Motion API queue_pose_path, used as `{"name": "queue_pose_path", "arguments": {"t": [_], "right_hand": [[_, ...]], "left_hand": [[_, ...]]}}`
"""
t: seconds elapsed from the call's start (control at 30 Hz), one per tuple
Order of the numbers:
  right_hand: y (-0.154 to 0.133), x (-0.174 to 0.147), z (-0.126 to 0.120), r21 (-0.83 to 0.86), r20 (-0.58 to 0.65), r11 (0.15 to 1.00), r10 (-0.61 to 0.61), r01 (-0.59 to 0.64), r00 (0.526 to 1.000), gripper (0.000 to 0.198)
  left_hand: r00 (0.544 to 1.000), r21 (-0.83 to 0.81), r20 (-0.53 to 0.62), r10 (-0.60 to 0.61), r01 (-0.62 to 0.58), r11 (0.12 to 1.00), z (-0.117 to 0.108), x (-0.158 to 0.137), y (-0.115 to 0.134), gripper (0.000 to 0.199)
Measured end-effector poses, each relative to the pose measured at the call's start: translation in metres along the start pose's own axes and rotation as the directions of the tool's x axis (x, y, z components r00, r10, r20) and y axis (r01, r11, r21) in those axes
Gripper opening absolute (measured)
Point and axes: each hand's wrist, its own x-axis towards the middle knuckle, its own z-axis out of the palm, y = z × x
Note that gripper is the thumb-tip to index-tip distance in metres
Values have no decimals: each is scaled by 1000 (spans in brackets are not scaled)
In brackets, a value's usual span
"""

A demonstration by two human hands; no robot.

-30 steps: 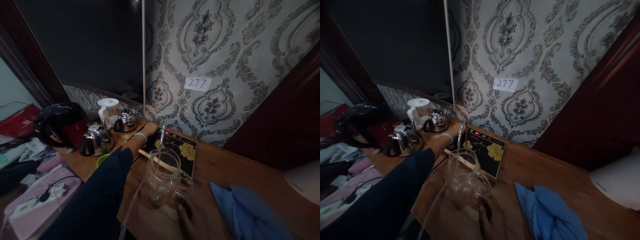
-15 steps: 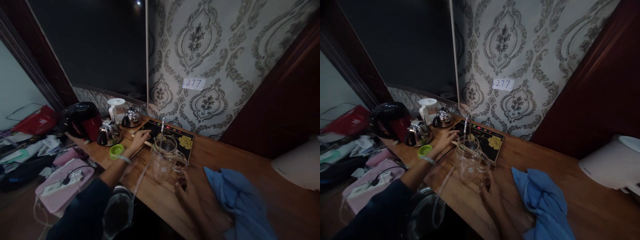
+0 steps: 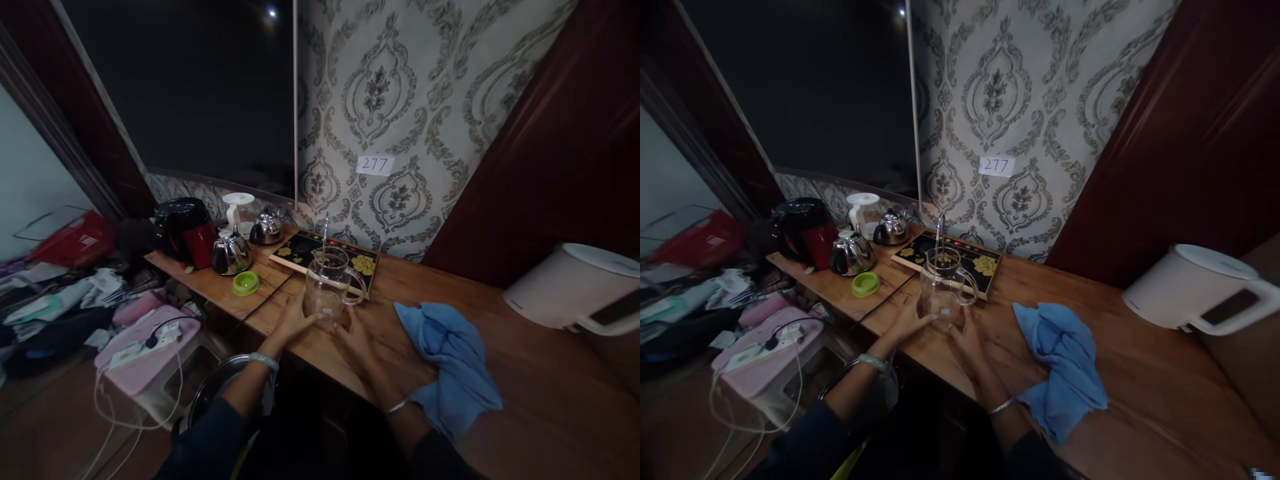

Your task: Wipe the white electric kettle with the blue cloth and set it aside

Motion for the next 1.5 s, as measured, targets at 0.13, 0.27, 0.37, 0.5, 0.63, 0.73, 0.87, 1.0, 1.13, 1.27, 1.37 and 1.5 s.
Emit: {"name": "queue_pose_path", "arguments": {"t": [0.13,0.27,0.37,0.5,0.63,0.73,0.87,1.0,1.13,1.27,1.37,1.5], "right_hand": [[4,0,-3,-29,-1,998,-62,62,998,66],[8,0,-2,-23,-9,998,-63,62,998,61],[7,1,-2,4,-15,997,-78,78,997,61],[1,-1,-6,-24,1,997,-67,67,998,61],[-6,-4,-9,-28,-11,995,-98,98,995,58],[-8,-4,-10,1,-5,994,-112,112,994,56],[-10,-5,-11,1,4,996,-89,89,996,57],[-13,-6,-10,15,-25,996,-90,91,996,57],[-14,-6,-9,35,-15,993,-110,111,994,57],[-9,-8,-9,8,-27,995,-98,98,995,53],[-2,-10,-9,29,-27,996,-82,83,996,55],[9,-10,-7,25,-42,999,-47,48,998,59]], "left_hand": [[999,159,17,-26,23,987,-6,1,4,91],[1000,174,17,-20,17,985,-8,-2,4,84],[999,75,36,22,-24,997,-7,-4,4,82],[995,-132,43,92,-85,988,-7,-9,-3,78],[996,-296,-13,-84,76,952,-9,-23,-20,81],[987,-414,-38,-159,129,901,-12,-33,-30,74],[977,-418,-128,-172,104,902,-16,-35,-35,62],[968,-330,-217,-128,50,942,-19,-34,-33,48],[949,-280,-288,-125,41,959,-14,-34,-31,42],[935,-204,-325,-139,74,976,-15,-36,-28,51],[912,-89,-380,-157,133,987,-36,-31,-30,47],[821,99,-541,-184,279,955,-86,-22,-41,20]]}}
